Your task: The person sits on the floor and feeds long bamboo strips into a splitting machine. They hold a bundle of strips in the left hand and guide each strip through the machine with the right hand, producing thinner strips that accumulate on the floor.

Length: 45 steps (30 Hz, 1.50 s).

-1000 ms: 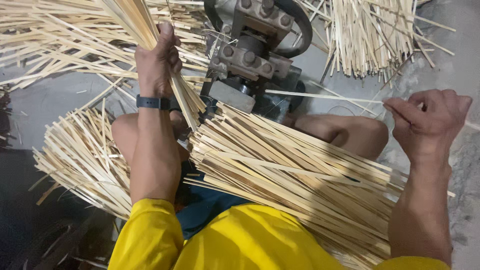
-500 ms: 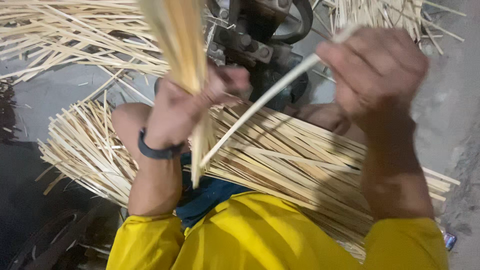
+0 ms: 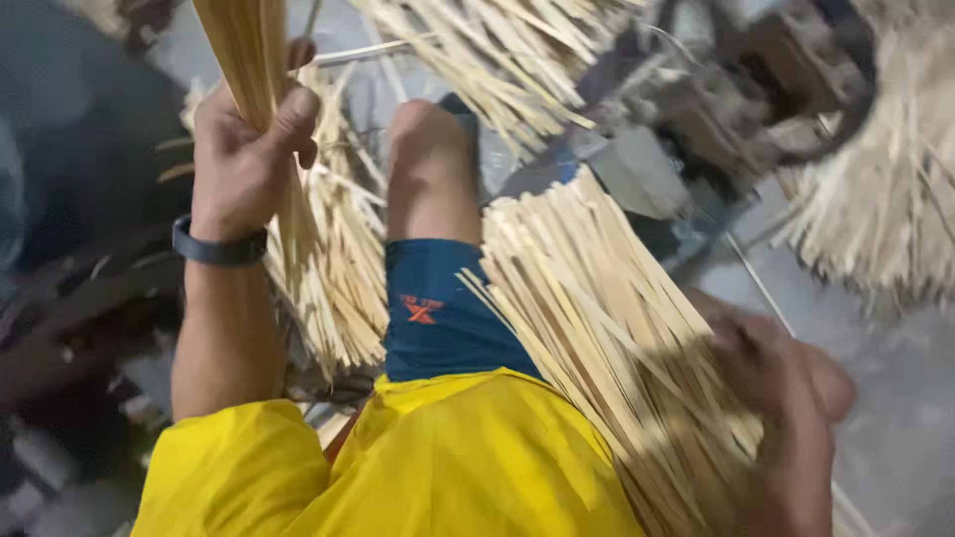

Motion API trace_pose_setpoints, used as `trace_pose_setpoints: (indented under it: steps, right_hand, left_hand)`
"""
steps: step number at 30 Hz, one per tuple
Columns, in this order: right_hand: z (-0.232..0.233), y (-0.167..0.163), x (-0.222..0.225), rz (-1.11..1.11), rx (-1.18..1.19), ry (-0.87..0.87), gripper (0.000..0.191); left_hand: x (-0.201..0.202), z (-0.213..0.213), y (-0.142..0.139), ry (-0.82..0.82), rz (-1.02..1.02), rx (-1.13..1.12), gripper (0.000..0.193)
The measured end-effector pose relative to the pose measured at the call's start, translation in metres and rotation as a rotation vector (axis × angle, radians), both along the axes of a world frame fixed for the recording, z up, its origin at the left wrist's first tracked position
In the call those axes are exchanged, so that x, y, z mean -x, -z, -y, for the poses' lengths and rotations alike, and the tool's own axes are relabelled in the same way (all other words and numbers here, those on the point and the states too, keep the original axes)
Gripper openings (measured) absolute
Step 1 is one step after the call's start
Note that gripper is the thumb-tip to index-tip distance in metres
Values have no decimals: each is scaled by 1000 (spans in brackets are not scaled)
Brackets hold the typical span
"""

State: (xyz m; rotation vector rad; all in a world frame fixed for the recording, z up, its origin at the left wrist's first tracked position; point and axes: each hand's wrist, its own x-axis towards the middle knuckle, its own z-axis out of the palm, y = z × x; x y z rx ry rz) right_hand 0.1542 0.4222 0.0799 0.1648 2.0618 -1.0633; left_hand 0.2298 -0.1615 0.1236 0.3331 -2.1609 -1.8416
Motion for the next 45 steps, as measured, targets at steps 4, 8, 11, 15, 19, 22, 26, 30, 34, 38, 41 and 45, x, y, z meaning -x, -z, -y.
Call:
trace_pose_setpoints:
  steps: [4,8,11,15,19,22,26,30,34,38,41,45]
  right_hand:
    - [-29,49,-32,-370,-225,-83,20]
    - [-32,49,-34,-510,-216,-118,17]
    - [-20,34,-36,-384,-220,76,13]
    - [-31,13,-41,-495,-375,78,15]
    - [-97,9,-33,-499,-519,75,14]
    - [-156,6,-48,-732,-513,55,16]
    - [-188,7,-54,-811,-565,65,16]
    - [-165,7,-42,-848,-458,224,14]
    - [-138,-6,-30,-934,-530,143,4]
    - [-125,-24,-28,-937,-570,50,8]
    - [-116,-36,-27,-929,-585,-6,13]
    - [-93,-50,-16,-1013,-694,-118,31]
  left_hand:
    - [-56,45,81,-336,335,100,46]
    - [-102,24,184,-555,794,347,85]
    - [-141,-7,230,-770,1000,229,80]
    - [-171,-24,241,-852,1135,217,97]
    - [-162,-31,232,-713,1414,260,123]
    - [-138,-42,230,-529,1406,559,146]
    - [-93,-50,228,-558,1154,607,135]
    - [-17,-39,206,-622,575,634,122]
    - [62,-30,161,-513,210,289,96]
    - [115,-53,123,-287,-60,211,80]
    - [144,-81,113,-208,-105,162,73]
    - [179,-125,115,-106,-133,36,57]
